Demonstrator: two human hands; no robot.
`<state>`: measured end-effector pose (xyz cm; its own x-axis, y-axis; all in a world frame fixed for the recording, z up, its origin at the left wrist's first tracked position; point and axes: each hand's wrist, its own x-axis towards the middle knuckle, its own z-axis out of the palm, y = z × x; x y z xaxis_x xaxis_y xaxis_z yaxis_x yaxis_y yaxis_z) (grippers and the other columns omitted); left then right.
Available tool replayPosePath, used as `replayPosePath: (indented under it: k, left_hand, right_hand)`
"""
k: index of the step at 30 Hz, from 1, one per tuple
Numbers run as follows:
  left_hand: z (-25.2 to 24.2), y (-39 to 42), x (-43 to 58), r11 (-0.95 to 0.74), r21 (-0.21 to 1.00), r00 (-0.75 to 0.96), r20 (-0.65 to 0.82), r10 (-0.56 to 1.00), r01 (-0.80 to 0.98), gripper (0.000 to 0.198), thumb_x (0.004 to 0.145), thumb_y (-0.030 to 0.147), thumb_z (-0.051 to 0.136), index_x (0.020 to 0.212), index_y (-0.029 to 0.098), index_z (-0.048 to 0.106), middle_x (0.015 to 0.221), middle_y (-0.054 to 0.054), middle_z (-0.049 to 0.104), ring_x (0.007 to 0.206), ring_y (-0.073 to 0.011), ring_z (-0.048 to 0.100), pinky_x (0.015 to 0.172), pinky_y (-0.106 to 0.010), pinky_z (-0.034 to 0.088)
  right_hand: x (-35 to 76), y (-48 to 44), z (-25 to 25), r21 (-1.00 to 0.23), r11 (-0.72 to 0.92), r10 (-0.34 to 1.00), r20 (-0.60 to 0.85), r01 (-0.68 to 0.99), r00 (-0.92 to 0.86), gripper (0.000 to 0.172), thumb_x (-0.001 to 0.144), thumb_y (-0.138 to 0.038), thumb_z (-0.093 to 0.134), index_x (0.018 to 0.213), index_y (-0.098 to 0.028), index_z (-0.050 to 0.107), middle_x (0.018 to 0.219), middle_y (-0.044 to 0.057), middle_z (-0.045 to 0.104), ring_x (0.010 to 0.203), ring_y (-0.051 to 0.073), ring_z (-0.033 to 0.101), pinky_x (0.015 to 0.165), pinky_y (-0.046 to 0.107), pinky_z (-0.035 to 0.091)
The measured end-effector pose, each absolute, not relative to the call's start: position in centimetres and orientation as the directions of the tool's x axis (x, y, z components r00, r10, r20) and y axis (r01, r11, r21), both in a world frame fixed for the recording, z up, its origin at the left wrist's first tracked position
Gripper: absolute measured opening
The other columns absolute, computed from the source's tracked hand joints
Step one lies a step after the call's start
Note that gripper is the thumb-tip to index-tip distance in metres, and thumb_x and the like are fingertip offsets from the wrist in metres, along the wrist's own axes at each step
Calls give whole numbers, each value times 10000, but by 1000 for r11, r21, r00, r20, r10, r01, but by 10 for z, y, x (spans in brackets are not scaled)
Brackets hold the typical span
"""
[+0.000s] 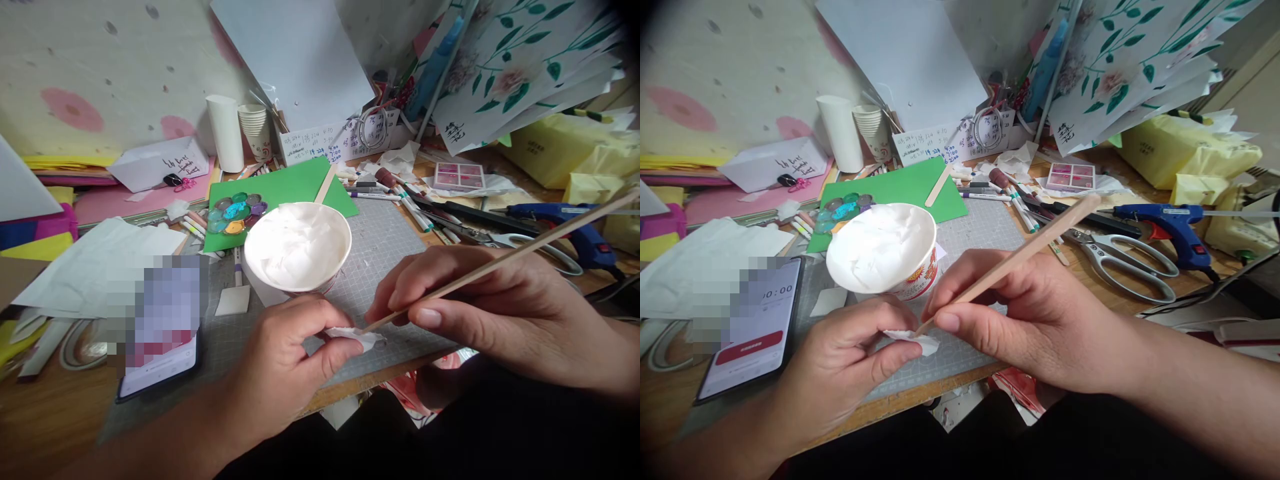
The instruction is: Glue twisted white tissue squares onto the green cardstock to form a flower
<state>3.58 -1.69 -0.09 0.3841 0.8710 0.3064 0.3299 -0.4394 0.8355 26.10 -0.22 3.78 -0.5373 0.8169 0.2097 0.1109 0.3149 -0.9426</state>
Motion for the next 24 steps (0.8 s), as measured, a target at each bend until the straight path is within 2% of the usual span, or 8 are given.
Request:
replayPosePath:
  k: [8,11,15,18,21,22,24]
  left_hand:
    - [-4,-20,36,-340,892,321,242,916,298,137,755,161,812,742,229,694,659,68,709,591,-90,649,581,-149,514]
    - [-7,-21,36,-258,927,327,163,931,272,133,769,241,810,814,232,685,717,35,721,641,-129,675,601,-196,542]
    - [-11,-22,36,-143,949,333,43,942,282,295,752,371,828,902,215,628,744,-3,717,627,-160,675,580,-241,557]
    - [-9,-26,35,-201,923,277,109,955,329,281,761,366,808,770,219,569,603,41,609,498,-117,559,464,-205,469]
    - [-2,-30,33,-313,886,277,224,935,342,317,844,293,711,610,209,515,493,64,476,435,-81,441,416,-182,364]
    - [0,-31,32,-306,904,313,210,926,298,331,881,285,669,595,202,525,486,56,482,438,-80,448,425,-179,366]
    - [4,-33,33,-161,976,410,89,908,145,331,936,337,623,642,186,593,529,26,574,478,-90,526,474,-179,426]
  right_hand:
    - [259,-1,38,-935,333,802,210,126,-559,79,929,-165,650,909,-176,726,912,49,751,775,139,731,673,210,607]
    - [260,-1,38,-932,343,794,221,118,-566,93,937,-162,640,921,-177,730,912,57,750,821,152,735,660,205,604]
    - [264,-2,38,-924,370,795,262,96,-547,115,934,-131,639,910,-208,721,879,34,737,868,167,739,719,237,620]
    - [267,-4,38,-905,411,793,296,110,-533,135,935,-126,637,945,-234,717,858,29,738,902,190,743,733,259,627]
    - [270,-7,38,-856,504,751,365,120,-551,138,950,-142,623,1000,-245,700,911,41,747,915,179,747,728,221,628]
    - [270,-8,38,-825,554,719,404,115,-566,144,955,-139,614,1023,-239,693,925,46,750,918,169,749,740,199,624]
    - [272,-10,38,-749,653,638,466,111,-613,153,960,-139,601,1071,-214,675,940,60,759,920,160,756,769,170,616]
